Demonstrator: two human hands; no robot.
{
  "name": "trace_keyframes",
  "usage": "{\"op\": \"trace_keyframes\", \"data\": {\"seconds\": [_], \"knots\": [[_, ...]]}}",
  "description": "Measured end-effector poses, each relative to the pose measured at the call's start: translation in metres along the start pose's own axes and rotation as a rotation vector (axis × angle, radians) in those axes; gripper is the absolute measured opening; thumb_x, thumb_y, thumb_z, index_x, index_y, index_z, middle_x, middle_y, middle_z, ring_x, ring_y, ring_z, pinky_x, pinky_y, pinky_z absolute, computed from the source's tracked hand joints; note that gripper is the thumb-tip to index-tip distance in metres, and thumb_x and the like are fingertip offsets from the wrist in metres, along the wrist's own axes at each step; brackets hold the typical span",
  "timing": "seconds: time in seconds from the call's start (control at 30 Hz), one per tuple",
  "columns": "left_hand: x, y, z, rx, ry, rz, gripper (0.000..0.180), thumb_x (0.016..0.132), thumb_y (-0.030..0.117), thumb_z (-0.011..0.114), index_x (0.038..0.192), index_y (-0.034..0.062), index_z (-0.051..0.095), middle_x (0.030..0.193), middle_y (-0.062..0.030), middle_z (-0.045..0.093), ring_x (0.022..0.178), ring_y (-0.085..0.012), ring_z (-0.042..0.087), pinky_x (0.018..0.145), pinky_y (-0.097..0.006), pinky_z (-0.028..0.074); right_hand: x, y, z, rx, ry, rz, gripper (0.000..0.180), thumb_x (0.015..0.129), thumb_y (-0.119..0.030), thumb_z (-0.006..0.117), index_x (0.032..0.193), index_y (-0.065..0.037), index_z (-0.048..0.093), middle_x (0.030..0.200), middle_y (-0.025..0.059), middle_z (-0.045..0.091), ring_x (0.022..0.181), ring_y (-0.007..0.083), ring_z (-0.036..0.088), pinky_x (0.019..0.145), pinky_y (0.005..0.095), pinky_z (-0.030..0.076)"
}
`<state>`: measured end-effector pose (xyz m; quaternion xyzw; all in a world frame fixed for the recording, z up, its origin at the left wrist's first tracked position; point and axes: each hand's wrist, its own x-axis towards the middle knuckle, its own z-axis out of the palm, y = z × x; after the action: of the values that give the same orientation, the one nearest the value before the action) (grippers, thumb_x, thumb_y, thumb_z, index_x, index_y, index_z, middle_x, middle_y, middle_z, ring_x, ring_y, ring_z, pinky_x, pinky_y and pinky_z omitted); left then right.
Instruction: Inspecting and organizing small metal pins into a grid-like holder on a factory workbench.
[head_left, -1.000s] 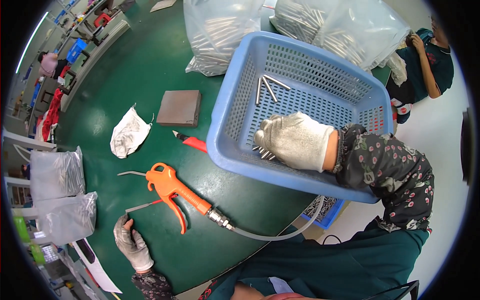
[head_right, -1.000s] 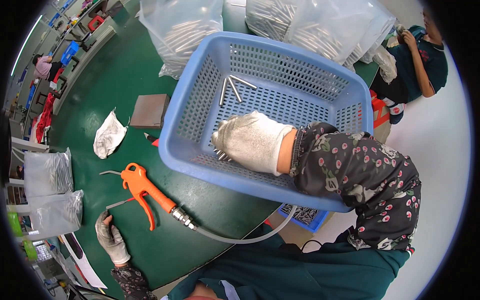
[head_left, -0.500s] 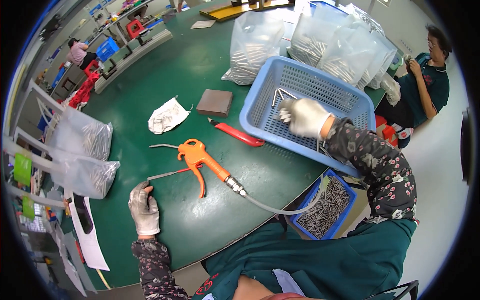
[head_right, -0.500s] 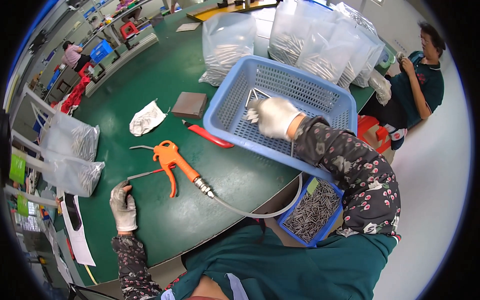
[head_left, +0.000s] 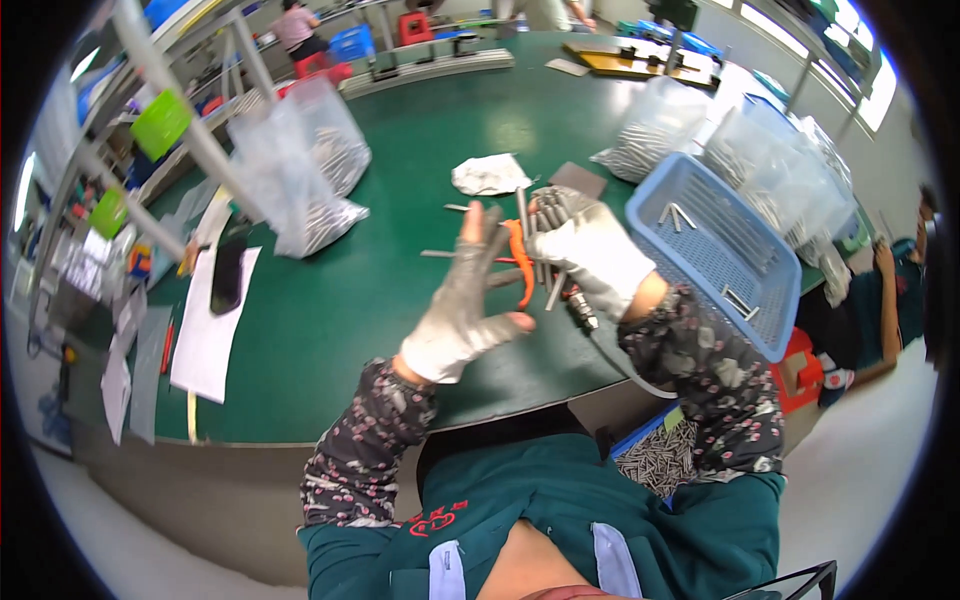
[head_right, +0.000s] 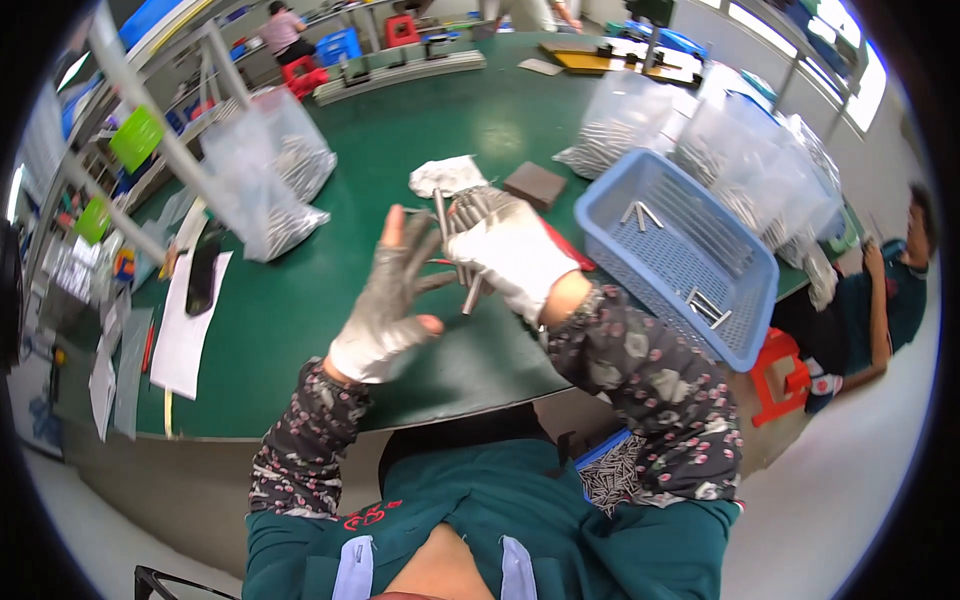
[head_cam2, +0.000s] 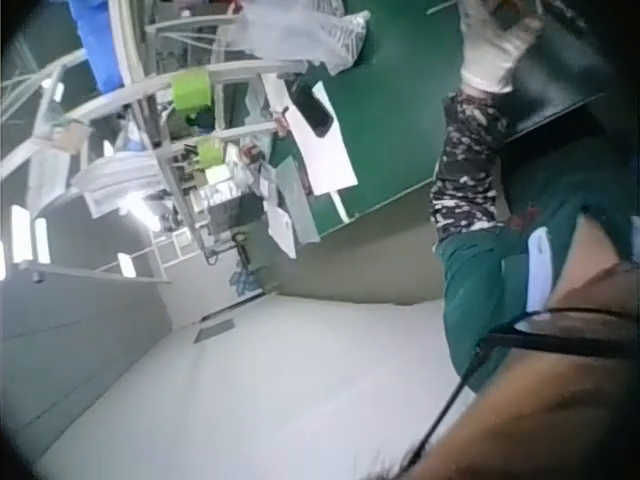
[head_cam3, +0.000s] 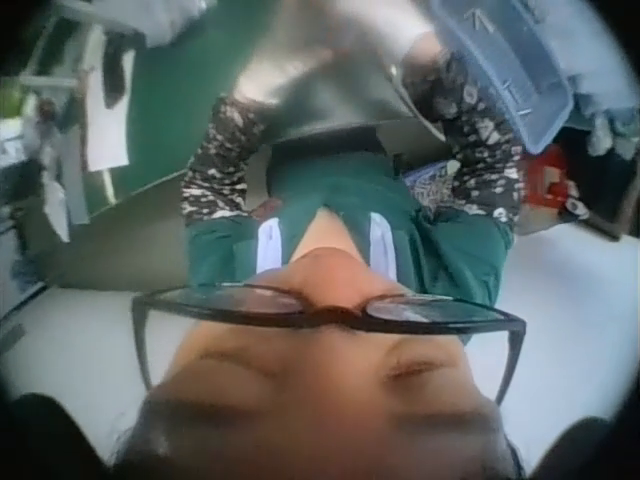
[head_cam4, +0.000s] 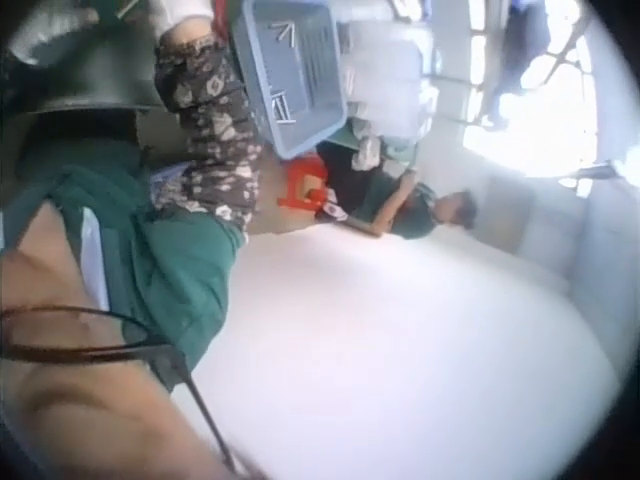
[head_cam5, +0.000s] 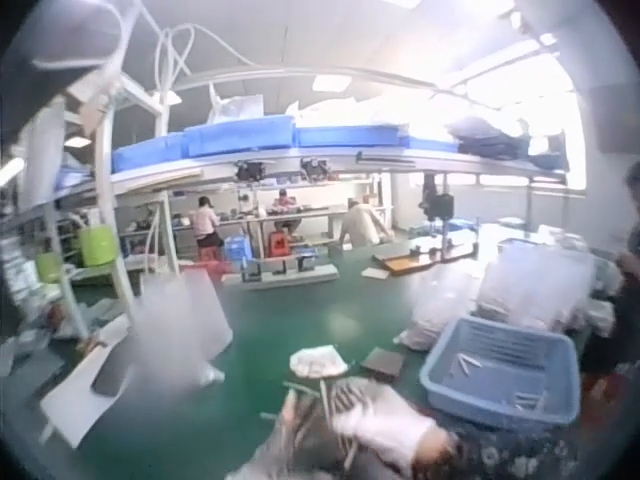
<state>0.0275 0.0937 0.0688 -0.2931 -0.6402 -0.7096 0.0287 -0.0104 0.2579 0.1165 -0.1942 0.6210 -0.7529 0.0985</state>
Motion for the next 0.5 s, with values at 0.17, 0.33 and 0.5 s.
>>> {"op": "trace_keyframes", "data": {"seconds": [0.17, 0.33, 0.5], "knots": [[-0.021, -0.011, -0.027, 0.129, 0.157, -0.154, 0.122, 0.065, 0.011, 0.078, 0.138, 0.0118, -0.02, 0.142, -0.0154, 0.019, 0.129, -0.0239, 0.024, 0.103, -0.033, 0.028, 0.035, 0.056, 0.055, 0.119, -0.057, 0.134, 0.013, 0.071, -0.005, 0.058, 0.083, -0.004, 0.055, 0.072, 0.0026, 0.055, 0.062, 0.0133, 0.056, 0.052, 0.0274, 0.047], [-0.043, -0.021, -0.057, 0.007, 0.245, -0.22, 0.12, 0.067, 0.016, 0.078, 0.138, 0.0084, -0.018, 0.142, -0.016, 0.02, 0.13, -0.0241, 0.023, 0.104, -0.032, 0.025, 0.043, 0.09, 0.088, 0.17, -0.004, 0.114, 0.018, 0.069, -0.002, 0.06, 0.086, -0.001, 0.055, 0.075, 0.0034, 0.056, 0.07, 0.0138, 0.056, 0.061, 0.0263, 0.046], [-0.049, -0.023, -0.072, 0.02, 0.209, -0.267, 0.118, 0.063, 0.014, 0.078, 0.138, 0.0021, -0.013, 0.14, -0.0151, 0.024, 0.129, -0.0232, 0.026, 0.104, -0.032, 0.025, 0.052, 0.106, 0.097, 0.077, 0.0, 0.146, 0.016, 0.066, -0.003, 0.056, 0.082, 0.001, 0.053, 0.075, 0.0057, 0.056, 0.068, 0.0157, 0.055, 0.061, 0.0284, 0.046]]}}
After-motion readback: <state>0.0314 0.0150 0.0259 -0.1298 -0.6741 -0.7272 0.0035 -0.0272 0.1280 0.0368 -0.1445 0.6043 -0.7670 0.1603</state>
